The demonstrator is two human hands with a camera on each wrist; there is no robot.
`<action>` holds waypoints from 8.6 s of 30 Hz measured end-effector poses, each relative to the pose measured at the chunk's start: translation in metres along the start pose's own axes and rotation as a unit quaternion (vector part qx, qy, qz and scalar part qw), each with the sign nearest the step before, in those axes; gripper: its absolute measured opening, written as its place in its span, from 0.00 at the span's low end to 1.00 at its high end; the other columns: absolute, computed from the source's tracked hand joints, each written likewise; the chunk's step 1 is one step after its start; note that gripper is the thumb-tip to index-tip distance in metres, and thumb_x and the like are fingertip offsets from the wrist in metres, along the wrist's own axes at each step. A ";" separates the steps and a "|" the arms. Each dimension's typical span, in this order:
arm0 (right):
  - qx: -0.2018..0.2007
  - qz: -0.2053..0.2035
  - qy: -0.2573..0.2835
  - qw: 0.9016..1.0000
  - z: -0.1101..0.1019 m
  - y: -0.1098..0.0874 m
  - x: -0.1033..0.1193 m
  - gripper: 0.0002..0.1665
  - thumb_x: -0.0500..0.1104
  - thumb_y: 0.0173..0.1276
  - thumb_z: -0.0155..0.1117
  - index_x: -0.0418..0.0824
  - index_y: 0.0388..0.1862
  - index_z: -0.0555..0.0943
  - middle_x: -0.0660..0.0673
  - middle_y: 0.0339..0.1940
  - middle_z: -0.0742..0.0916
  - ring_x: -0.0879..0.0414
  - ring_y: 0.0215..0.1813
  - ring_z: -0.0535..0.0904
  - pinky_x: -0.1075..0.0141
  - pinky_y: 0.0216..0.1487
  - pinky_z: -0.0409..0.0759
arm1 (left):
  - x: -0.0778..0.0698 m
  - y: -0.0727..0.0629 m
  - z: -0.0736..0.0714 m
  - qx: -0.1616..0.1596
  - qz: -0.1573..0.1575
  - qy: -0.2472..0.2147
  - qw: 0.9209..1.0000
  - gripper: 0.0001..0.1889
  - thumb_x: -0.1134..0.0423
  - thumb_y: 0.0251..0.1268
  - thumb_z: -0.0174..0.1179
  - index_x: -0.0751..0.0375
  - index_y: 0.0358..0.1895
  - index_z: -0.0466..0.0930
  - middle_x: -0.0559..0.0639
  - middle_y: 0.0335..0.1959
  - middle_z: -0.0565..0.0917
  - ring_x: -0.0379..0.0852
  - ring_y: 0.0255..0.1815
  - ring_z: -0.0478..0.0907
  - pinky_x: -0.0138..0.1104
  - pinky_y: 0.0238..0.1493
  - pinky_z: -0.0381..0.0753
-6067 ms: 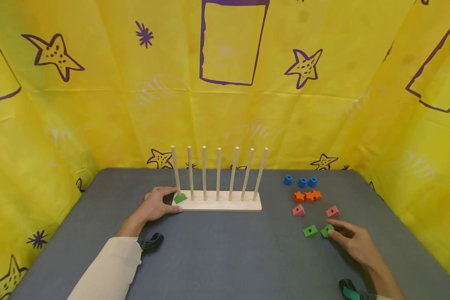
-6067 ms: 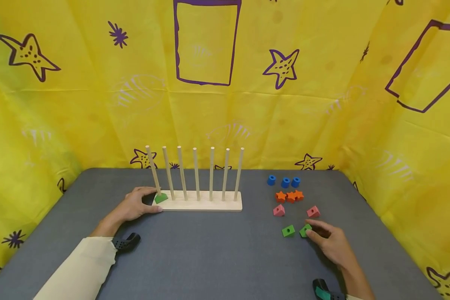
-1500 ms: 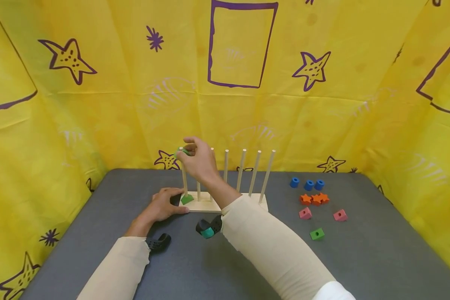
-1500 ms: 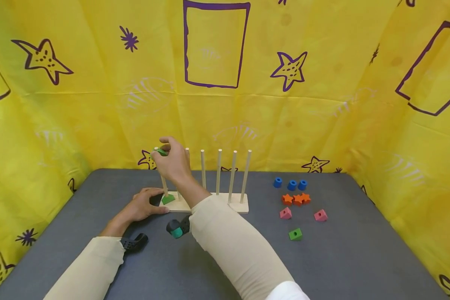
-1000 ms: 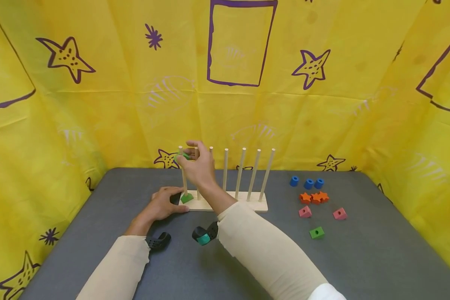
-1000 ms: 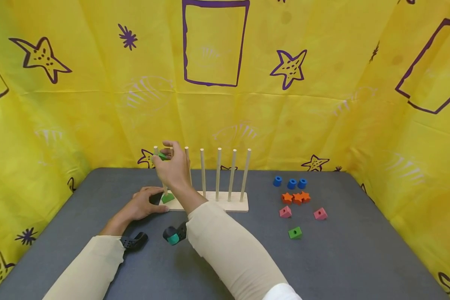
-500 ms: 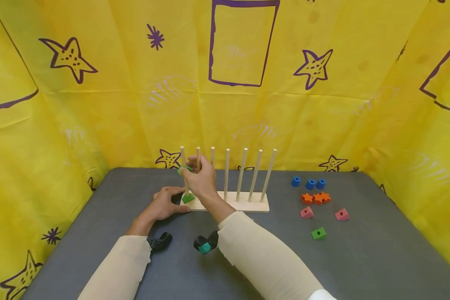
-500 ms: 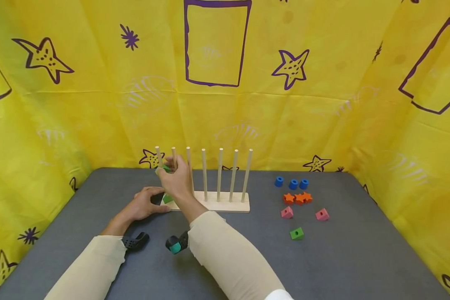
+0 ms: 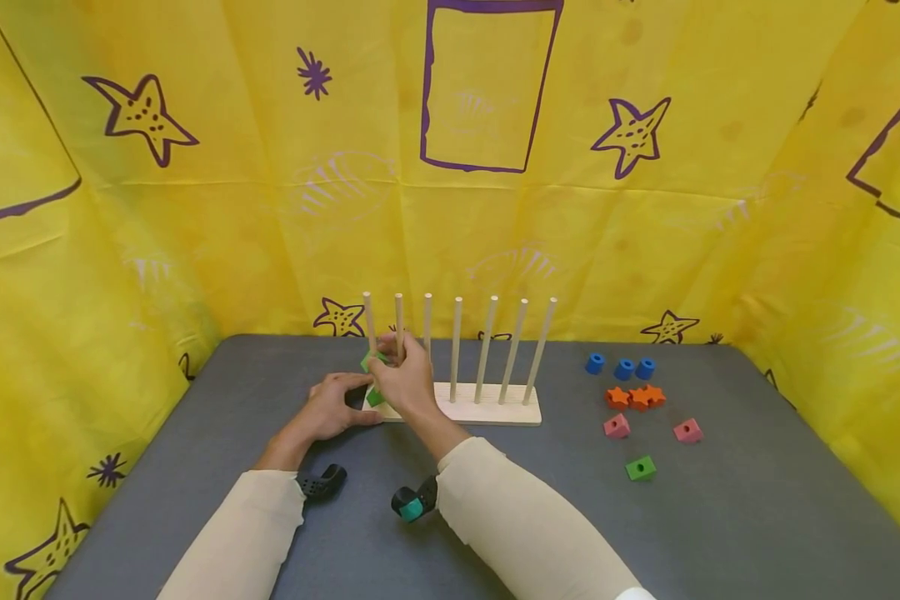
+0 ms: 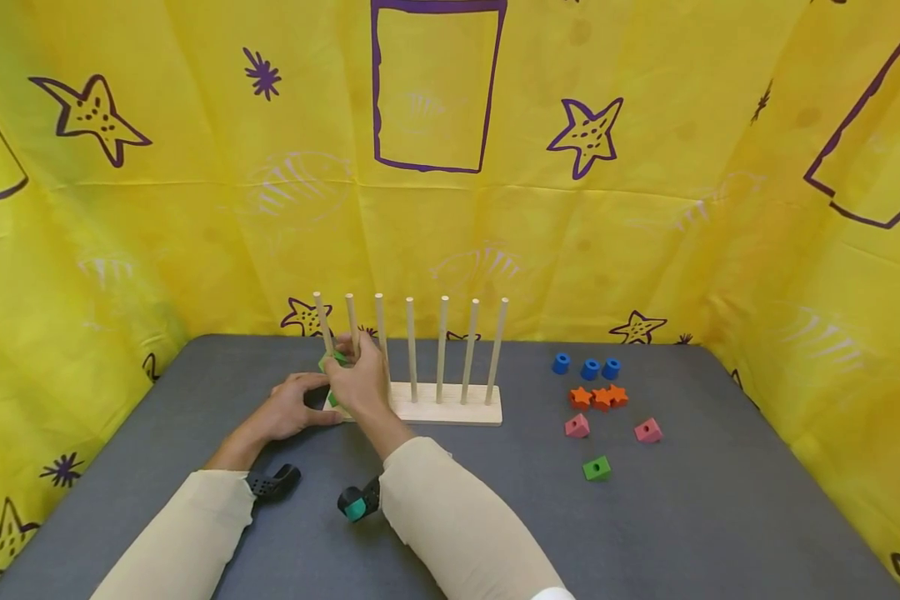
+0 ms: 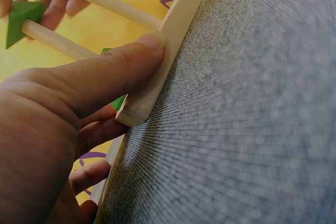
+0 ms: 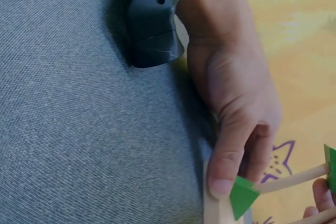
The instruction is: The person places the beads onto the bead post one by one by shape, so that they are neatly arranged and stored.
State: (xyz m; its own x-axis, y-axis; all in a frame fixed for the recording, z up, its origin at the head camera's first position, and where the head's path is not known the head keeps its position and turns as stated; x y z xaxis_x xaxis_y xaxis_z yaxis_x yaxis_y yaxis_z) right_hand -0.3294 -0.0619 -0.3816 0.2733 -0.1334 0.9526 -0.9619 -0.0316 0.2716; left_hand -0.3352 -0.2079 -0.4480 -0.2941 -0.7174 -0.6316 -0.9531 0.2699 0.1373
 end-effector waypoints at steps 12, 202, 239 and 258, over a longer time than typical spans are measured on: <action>0.008 0.017 -0.025 1.000 0.004 -0.003 -0.018 0.18 0.34 0.60 0.68 0.42 0.49 0.79 0.52 0.40 0.85 0.56 0.45 0.81 0.62 0.49 0.77 | 0.001 -0.001 -0.001 0.000 -0.009 0.001 1.000 0.36 0.47 0.49 0.74 0.61 0.61 0.77 0.62 0.60 0.75 0.62 0.64 0.60 0.61 0.60 0.46; -0.011 0.027 0.149 0.988 -0.307 -0.123 0.002 0.22 0.34 0.72 0.57 0.26 0.62 0.71 0.37 0.49 0.81 0.44 0.46 0.83 0.58 0.52 0.76 | 0.006 -0.005 0.004 0.012 -0.063 -0.017 0.998 0.45 0.43 0.47 0.74 0.61 0.68 0.70 0.64 0.66 0.67 0.65 0.66 0.54 0.62 0.60 0.48; 0.068 -0.140 0.020 0.988 -0.166 -0.015 0.149 0.17 0.36 0.68 0.64 0.31 0.54 0.80 0.38 0.43 0.81 0.40 0.39 0.82 0.58 0.41 0.82 | 0.001 -0.003 0.006 0.012 -0.043 -0.015 0.999 0.43 0.47 0.49 0.74 0.64 0.67 0.70 0.64 0.65 0.69 0.62 0.67 0.56 0.59 0.62 0.44; 0.106 -0.080 -0.030 0.991 -0.069 0.031 0.162 0.16 0.41 0.69 0.64 0.39 0.55 0.82 0.45 0.44 0.82 0.54 0.41 0.82 0.63 0.42 0.80 | 0.007 0.000 0.003 0.015 -0.071 -0.014 0.997 0.41 0.48 0.48 0.75 0.59 0.67 0.72 0.63 0.65 0.69 0.64 0.66 0.56 0.60 0.61 0.47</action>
State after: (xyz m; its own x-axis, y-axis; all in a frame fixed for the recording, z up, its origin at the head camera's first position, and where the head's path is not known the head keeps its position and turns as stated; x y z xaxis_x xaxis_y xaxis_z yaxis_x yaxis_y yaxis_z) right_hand -0.3141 -0.0165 -0.2091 0.4272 -0.1689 0.8883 -0.8881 -0.2626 0.3772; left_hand -0.3368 -0.2114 -0.4543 -0.1544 -0.7314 -0.6642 -0.9821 0.1871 0.0222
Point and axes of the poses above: each hand's wrist, its own y-axis towards the middle knuckle, its own z-axis out of the palm, x = y × z, the point moved 6 cm from there along y, towards the middle knuckle
